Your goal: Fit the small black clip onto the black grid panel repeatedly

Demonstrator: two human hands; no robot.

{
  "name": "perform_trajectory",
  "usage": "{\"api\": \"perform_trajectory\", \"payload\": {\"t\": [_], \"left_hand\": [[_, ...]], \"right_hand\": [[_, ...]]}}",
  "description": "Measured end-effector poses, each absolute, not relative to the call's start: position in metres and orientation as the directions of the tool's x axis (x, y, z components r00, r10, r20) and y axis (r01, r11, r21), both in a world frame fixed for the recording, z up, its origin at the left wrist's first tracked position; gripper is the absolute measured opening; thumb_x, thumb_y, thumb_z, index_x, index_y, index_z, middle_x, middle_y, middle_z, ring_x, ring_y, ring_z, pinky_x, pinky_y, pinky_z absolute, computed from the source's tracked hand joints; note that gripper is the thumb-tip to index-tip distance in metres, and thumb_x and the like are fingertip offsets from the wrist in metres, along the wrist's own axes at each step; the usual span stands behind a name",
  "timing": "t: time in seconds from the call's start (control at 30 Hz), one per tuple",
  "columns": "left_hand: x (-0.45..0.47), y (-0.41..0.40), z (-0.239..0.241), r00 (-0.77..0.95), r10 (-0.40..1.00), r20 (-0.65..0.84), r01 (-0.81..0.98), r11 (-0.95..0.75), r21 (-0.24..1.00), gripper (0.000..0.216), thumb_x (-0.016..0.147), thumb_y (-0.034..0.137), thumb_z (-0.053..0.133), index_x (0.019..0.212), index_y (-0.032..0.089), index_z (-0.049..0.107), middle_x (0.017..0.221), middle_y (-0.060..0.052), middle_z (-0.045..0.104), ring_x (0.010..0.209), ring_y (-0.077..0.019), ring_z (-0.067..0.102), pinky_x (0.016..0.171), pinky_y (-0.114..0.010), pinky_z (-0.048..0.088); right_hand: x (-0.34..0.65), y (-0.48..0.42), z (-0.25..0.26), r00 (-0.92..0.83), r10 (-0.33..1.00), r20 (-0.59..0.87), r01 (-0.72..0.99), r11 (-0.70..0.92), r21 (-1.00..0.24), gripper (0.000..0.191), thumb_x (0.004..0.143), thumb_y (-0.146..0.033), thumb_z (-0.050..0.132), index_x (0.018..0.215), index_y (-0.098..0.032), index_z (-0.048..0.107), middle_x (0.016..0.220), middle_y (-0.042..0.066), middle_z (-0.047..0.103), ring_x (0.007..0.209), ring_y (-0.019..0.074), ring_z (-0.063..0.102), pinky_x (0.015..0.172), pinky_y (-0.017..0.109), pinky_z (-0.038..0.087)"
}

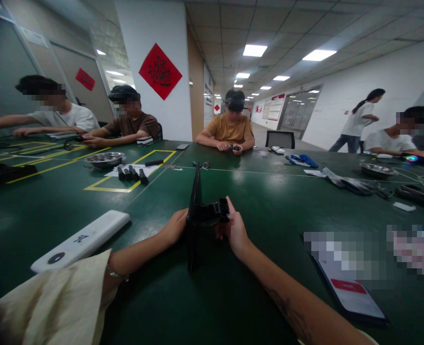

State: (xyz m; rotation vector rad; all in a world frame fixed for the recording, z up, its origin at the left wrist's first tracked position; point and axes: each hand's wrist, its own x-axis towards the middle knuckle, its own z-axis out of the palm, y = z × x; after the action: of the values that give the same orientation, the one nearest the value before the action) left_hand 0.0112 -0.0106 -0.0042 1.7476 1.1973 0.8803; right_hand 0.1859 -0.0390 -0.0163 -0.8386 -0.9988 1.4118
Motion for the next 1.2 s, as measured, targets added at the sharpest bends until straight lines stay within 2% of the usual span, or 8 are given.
{"api": "perform_trajectory", "payload": {"t": [0.37,0.63,1.2], "left_hand": [[0.01,-0.005,-0.008,0.303,0.941,0.147,0.404,-0.267,0.875,0.036,0.082,0.035,0.028,0.066,0.015,0.054,0.067,-0.006,0.059,0.07,-0.0198,0.051,0.07,-0.031,0.041],[0.012,-0.012,-0.002,0.283,0.956,0.079,0.324,-0.173,0.93,0.033,0.081,0.038,0.035,0.067,0.014,0.053,0.065,-0.004,0.057,0.064,-0.0177,0.05,0.065,-0.03,0.042],[0.01,-0.011,-0.001,0.263,0.957,0.12,0.353,-0.211,0.912,0.032,0.079,0.036,0.039,0.064,0.015,0.058,0.069,-0.005,0.062,0.073,-0.0208,0.053,0.071,-0.032,0.042]], "right_hand": [[0.19,-0.038,-0.017,-0.148,0.985,0.091,-0.362,0.032,-0.932,0.089,0.064,-0.039,0.032,0.144,-0.014,0.003,0.055,-0.002,0.054,0.041,0.0151,0.047,0.037,0.023,0.03],[0.19,-0.037,-0.016,-0.16,0.984,0.08,-0.35,0.019,-0.937,0.092,0.061,-0.04,0.034,0.144,-0.016,0.003,0.054,-0.002,0.054,0.039,0.015,0.047,0.036,0.023,0.029],[0.191,-0.038,-0.016,-0.197,0.972,0.128,-0.345,0.054,-0.937,0.09,0.063,-0.039,0.037,0.143,-0.017,0.003,0.056,-0.004,0.054,0.039,0.0138,0.049,0.036,0.022,0.03]]}}
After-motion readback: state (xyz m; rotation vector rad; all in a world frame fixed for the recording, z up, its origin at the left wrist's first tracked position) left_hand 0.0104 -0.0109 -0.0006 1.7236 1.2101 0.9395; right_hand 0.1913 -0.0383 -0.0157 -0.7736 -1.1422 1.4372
